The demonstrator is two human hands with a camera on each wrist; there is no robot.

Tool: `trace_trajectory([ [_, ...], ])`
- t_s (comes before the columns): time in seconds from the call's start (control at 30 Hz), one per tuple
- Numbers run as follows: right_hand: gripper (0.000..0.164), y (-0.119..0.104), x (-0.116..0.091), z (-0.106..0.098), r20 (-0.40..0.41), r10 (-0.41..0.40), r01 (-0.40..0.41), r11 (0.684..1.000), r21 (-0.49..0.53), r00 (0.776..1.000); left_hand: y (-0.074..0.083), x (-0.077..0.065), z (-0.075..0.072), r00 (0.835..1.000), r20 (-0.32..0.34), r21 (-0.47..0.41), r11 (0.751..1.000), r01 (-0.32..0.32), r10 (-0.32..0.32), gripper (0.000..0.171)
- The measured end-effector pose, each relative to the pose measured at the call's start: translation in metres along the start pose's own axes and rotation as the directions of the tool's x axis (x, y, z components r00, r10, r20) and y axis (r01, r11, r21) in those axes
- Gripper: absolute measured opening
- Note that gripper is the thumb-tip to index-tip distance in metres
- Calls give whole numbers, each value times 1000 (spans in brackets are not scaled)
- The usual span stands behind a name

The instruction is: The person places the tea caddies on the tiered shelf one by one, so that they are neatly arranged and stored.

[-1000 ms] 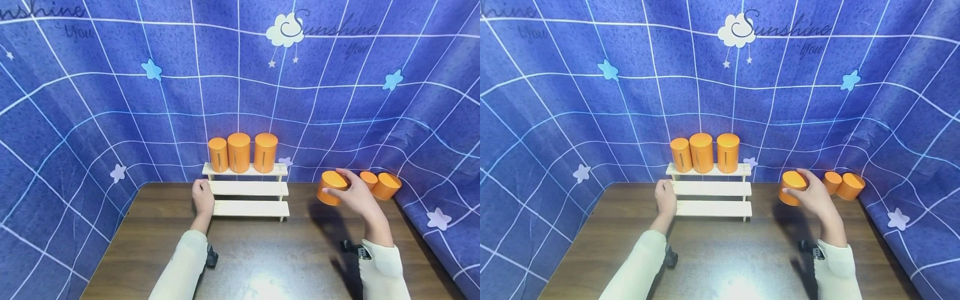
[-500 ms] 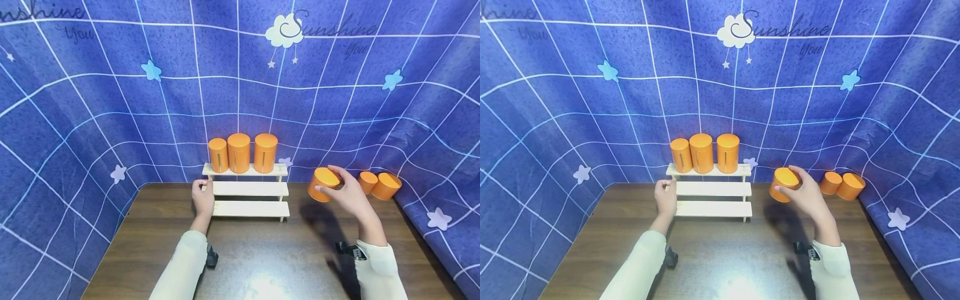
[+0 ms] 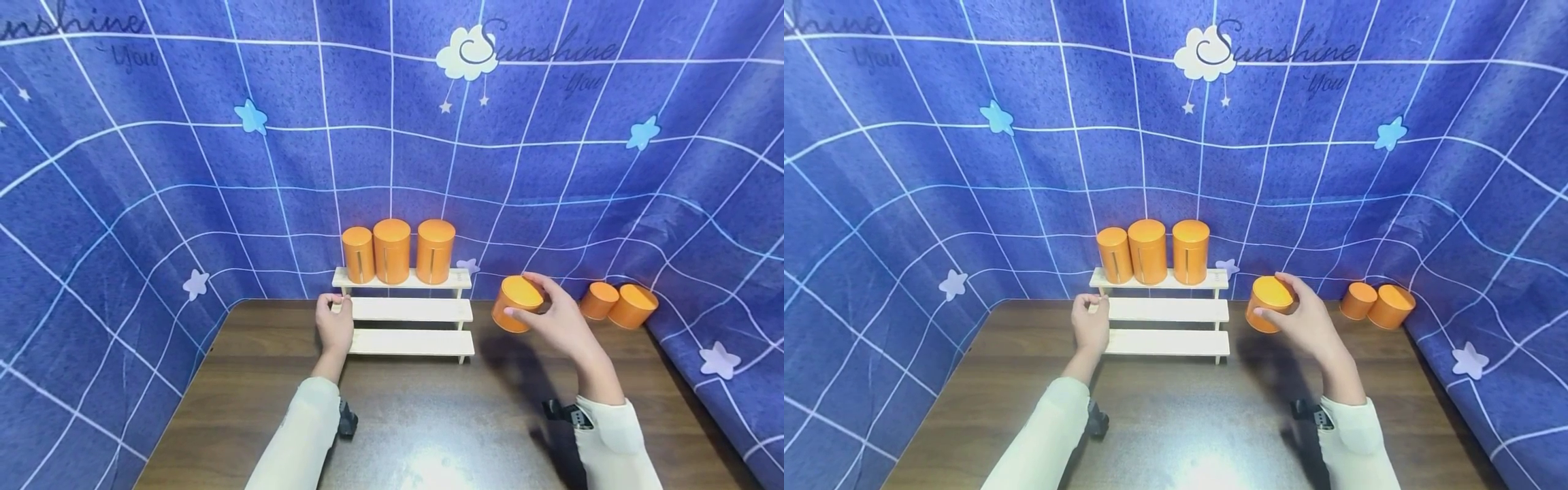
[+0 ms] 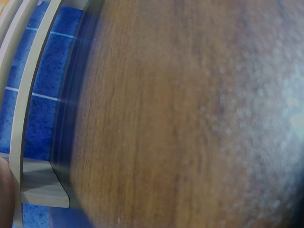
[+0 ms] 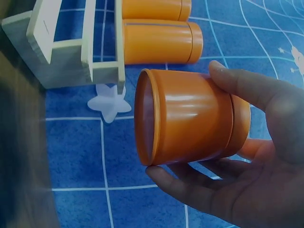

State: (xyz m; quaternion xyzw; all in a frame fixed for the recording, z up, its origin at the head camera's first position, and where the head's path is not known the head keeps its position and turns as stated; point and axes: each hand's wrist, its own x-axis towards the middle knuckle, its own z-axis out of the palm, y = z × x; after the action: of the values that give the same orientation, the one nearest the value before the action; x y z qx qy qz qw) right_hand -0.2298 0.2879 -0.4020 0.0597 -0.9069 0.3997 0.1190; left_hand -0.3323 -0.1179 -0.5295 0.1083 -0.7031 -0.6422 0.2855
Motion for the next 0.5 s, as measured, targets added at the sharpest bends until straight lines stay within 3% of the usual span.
trace_trajectory([
  [0.5,86,-8,0,13,21,-42,42,999,23,999,0,-2,-1,999,-9,-32,999,-38,37,10],
])
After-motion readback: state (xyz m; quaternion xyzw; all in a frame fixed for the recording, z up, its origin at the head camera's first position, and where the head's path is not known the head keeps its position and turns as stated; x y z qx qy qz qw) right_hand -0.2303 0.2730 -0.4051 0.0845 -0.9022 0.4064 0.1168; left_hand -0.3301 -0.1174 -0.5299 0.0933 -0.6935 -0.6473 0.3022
